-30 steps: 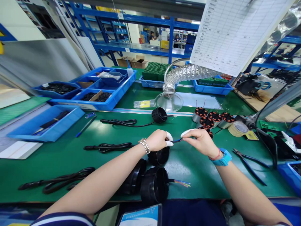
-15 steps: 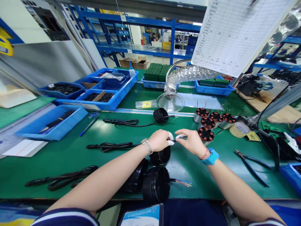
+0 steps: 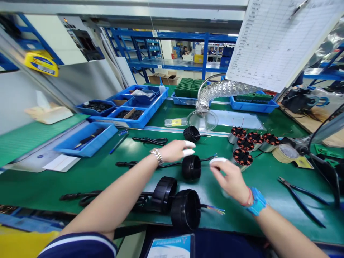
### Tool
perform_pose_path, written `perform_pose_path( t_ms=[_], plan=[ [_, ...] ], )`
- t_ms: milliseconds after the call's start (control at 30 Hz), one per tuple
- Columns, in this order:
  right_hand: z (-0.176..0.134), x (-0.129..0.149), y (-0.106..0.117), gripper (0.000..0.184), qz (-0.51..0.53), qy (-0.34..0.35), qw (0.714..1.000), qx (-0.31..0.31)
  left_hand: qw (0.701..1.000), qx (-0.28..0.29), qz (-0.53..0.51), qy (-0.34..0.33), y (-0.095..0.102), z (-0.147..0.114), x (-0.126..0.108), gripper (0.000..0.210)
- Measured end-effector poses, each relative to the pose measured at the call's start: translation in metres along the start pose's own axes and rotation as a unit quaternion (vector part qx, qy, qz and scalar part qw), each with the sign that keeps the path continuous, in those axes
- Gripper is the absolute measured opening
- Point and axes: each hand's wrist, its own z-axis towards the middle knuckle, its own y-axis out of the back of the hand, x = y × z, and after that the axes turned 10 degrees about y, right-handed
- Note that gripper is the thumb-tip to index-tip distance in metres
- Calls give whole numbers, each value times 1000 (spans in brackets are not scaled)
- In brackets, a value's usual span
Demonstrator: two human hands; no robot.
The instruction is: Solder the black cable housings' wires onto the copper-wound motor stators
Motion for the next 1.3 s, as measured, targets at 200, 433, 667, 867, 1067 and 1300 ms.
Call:
perform_pose_path(
  t_ms=[200,433,667,867,1067,1300],
  plan=[
    [-17,-15,-40,32,184,-107,966,146,981,57,139,125,11,-51,101,57],
    [18,-24,-68,22,190,-76,965,163,966,-76,183,168,-9,-69,157,36],
    [56,-39,-115,25,142,-70,971,178,930,-194,199,243,16,-38,177,40],
    [51,-38,-94,30,143,-82,968,187,959,-153,148,190,11,-84,155,54],
    [32,-16,-72,29,278,-190,817,469,980,19,26,194,-6,-183,144,49],
    [45,0,-96,17,88,-8,852,516,976,-27,-4,216,-25,-205,159,57]
  ],
)
